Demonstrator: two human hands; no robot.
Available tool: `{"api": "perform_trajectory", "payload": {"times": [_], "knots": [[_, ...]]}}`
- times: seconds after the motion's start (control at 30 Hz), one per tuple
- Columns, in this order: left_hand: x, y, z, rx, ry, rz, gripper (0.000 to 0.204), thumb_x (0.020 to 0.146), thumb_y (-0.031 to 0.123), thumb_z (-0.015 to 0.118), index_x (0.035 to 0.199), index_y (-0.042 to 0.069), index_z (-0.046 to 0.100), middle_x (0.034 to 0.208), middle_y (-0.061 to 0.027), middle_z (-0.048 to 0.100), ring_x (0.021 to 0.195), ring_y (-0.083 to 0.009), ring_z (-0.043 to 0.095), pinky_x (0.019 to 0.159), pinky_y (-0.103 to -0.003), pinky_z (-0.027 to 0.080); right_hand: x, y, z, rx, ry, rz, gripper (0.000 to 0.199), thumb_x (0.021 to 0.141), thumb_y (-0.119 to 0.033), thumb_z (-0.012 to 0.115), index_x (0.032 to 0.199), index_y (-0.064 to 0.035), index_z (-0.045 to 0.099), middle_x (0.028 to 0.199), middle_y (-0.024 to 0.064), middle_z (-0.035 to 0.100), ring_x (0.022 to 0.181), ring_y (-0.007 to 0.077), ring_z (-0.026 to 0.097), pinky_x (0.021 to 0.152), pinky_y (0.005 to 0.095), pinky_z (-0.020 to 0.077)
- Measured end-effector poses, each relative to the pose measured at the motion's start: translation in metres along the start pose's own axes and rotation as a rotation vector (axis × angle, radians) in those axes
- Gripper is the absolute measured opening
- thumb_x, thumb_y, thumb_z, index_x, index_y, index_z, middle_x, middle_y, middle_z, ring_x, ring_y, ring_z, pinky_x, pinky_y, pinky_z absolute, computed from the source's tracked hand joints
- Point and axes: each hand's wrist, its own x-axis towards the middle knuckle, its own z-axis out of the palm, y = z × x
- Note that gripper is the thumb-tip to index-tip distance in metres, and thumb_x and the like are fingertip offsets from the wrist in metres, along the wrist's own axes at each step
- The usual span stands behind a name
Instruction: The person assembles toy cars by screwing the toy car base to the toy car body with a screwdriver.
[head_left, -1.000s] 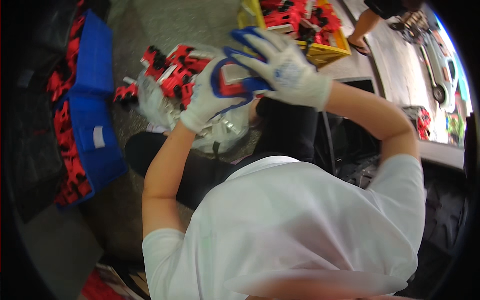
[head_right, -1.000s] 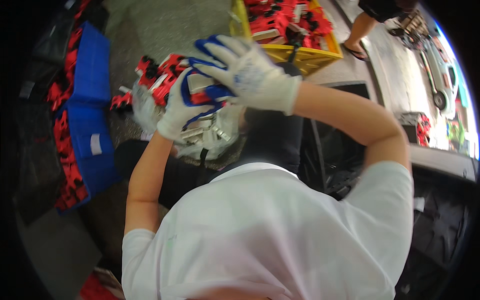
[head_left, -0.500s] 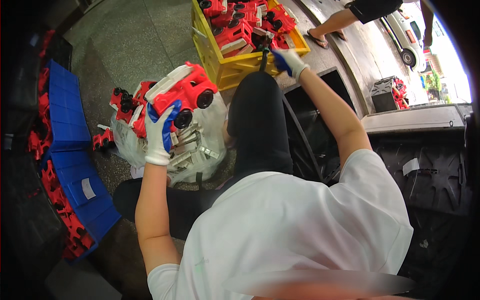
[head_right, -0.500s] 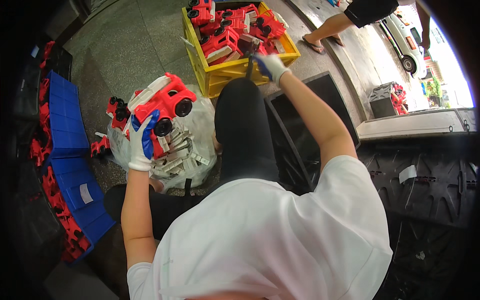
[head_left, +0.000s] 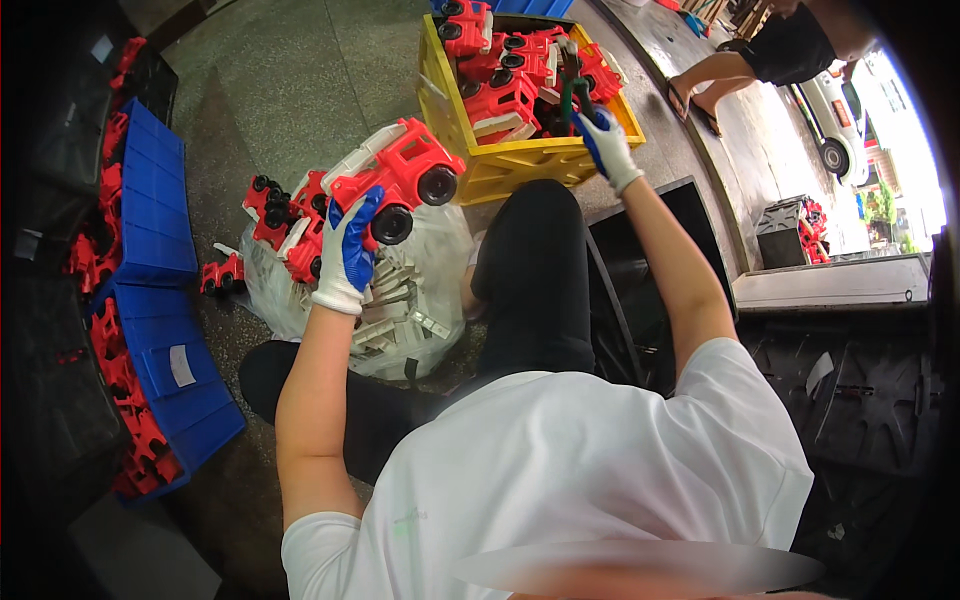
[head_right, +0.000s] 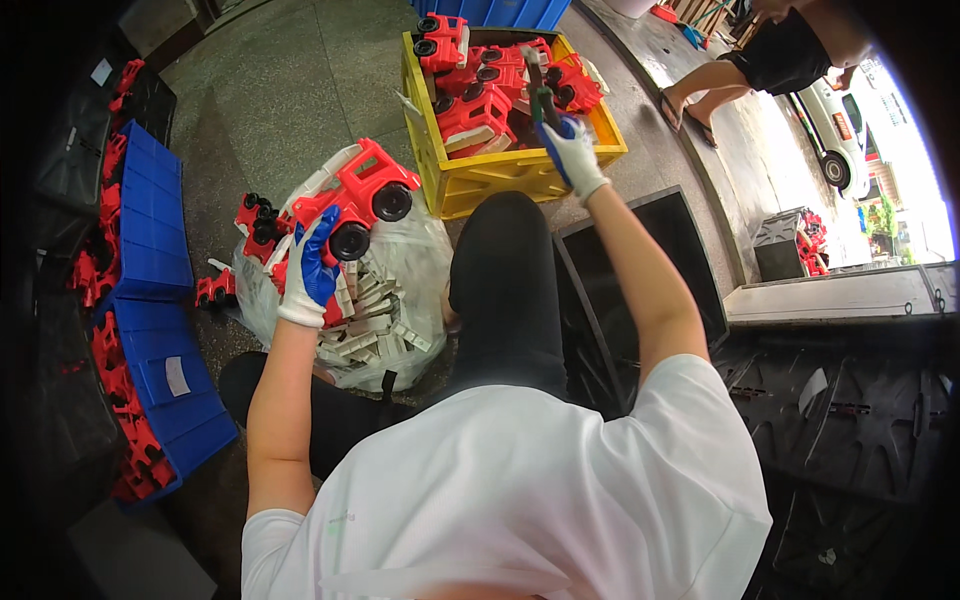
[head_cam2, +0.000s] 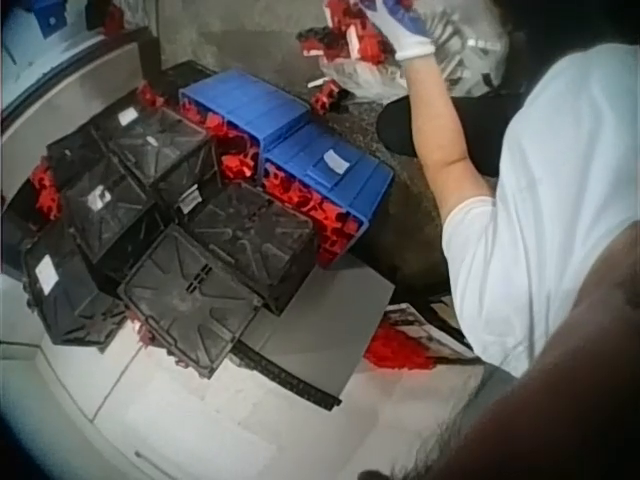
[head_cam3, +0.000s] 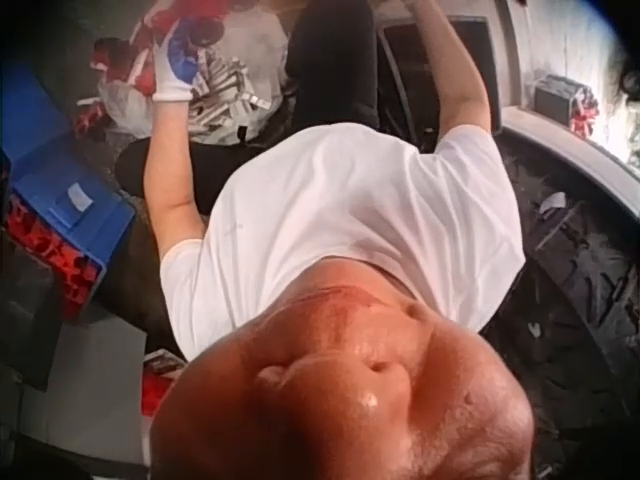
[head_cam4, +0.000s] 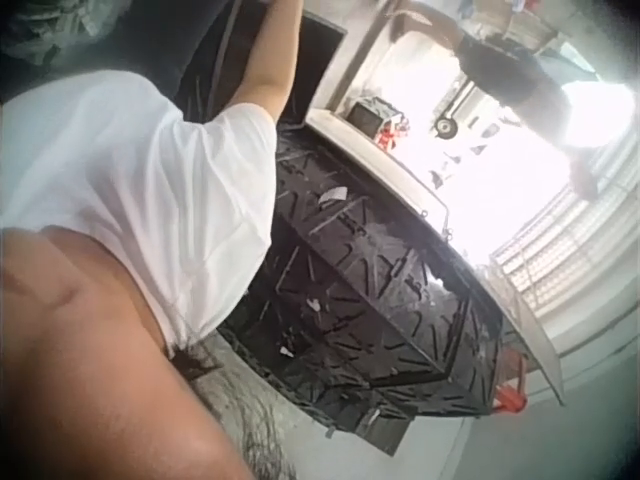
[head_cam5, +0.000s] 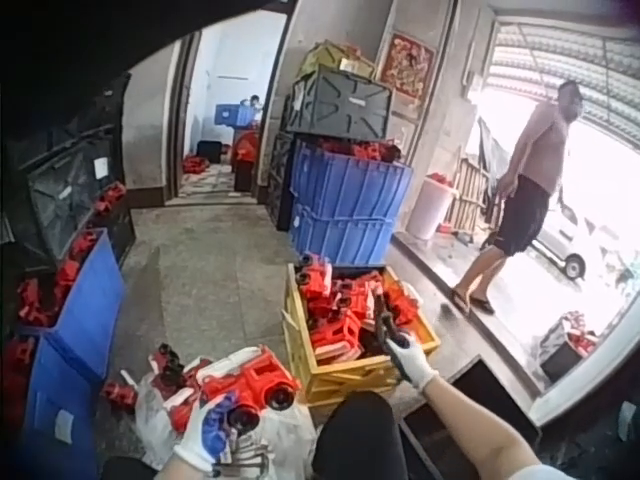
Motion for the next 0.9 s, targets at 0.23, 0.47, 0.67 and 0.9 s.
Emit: {"api": "perform_trajectory", "payload": {"times": [0.23,0.47,0.67,0.9], "knots": [[0.005,0.019,0.026,-0.037,0.002,0.023,0.040,0.083,0.005,0.065,0.121,0.001,0.053,0.112,-0.0094,0.061,0.100,-0.0177,0.062,0.088,-0.030,0.051,0.003,-0.075,0.007,0.642,-0.282,0.011,0.028,0.090,-0.024,0.061,0.105,-0.0009,0.060,0.091,0.0093,0.067,0.072,0.0165,0.064,0.060,0.0232,0.0486],[-0.004,0.015,0.002,-0.099,0.074,-0.007,0.042,0.081,0.001,0.065,0.121,0.000,0.051,0.114,-0.0108,0.060,0.104,-0.0191,0.061,0.091,-0.030,0.050,0.031,-0.017,0.118,0.567,-0.348,0.362,0.022,0.090,-0.023,0.061,0.097,-0.0026,0.063,0.082,0.0053,0.067,0.071,0.0167,0.065,0.058,0.0262,0.0486],[-0.003,0.019,0.015,0.120,0.040,0.113,0.040,0.083,0.005,0.066,0.120,0.001,0.052,0.112,-0.0084,0.061,0.101,-0.0161,0.060,0.088,-0.028,0.050,0.139,0.016,0.102,0.131,0.144,0.041,0.041,0.079,-0.040,0.065,0.087,0.0006,0.068,0.074,0.0156,0.066,0.069,0.0242,0.065,0.062,0.0347,0.0483],[-0.015,0.029,-0.007,0.040,0.183,-0.030,0.038,0.083,0.004,0.065,0.118,-0.003,0.053,0.108,-0.0100,0.063,0.095,-0.0165,0.063,0.085,-0.028,0.052,0.070,0.019,0.094,0.562,-0.682,0.459,0.026,0.091,-0.026,0.059,0.104,-0.0030,0.060,0.092,0.0087,0.065,0.082,0.0180,0.065,0.072,0.0295,0.0523]]}}
